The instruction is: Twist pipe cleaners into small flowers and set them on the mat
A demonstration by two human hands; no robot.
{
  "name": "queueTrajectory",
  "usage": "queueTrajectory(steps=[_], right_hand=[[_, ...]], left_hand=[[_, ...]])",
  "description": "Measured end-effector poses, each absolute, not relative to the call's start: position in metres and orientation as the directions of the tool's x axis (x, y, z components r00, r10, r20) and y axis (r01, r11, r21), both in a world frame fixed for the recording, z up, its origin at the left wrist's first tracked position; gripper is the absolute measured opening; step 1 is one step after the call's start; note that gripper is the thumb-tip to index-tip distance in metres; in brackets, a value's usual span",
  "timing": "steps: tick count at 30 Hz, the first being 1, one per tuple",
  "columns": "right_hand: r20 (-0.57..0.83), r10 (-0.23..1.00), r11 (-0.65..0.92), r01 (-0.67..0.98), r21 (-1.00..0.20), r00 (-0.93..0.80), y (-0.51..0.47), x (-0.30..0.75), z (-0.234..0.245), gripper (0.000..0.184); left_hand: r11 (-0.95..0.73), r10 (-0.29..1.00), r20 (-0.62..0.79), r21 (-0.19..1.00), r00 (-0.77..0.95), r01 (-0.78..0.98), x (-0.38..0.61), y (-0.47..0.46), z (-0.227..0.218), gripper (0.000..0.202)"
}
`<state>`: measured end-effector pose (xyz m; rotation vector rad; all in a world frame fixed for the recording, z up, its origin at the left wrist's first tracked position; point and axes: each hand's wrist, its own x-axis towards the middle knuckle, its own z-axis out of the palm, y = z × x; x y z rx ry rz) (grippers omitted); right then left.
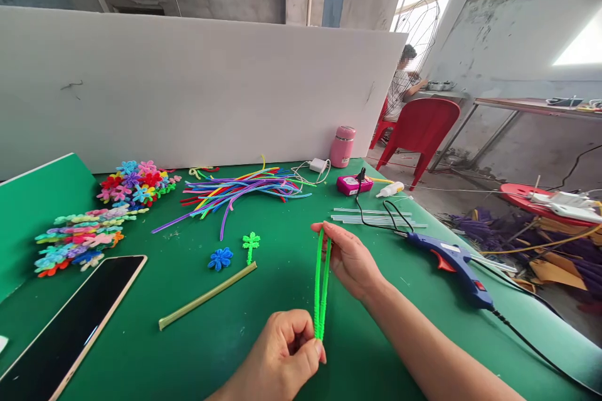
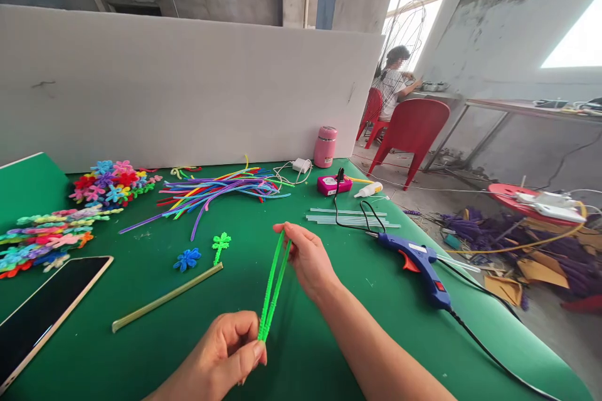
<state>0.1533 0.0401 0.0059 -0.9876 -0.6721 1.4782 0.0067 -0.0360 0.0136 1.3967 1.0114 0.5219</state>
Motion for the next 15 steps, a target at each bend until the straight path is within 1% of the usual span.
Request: queueTrajectory(steps=[2, 5, 15], right_hand=[[-0.193, 0.979, -0.142, -0.461, -0.876, 0.065, 0.0433, 0.1565, 0.0039, 0.029], [-0.202, 0.975, -0.139, -0.450, -0.882, 0.096, 0.0458, 0.1582, 0.0011, 0.027], [-0.247, 0.962, -0.141, -0.555, -0.820, 0.120, 0.0451, 0.1542, 0.0022, 0.023]], left_hand=[[0.193, 0.810, -0.282, 0.956, 0.514, 0.219, 0.0058, -0.0353, 0.0110, 0.018], [0.211, 0.806, -0.294, 0.954, 0.514, 0.214, 0.0061, -0.0344, 0.0082, 0.017], [0.168, 0.818, -0.270, 0.957, 0.509, 0.238, 0.0102, -0.0355, 0.0124, 0.017]])
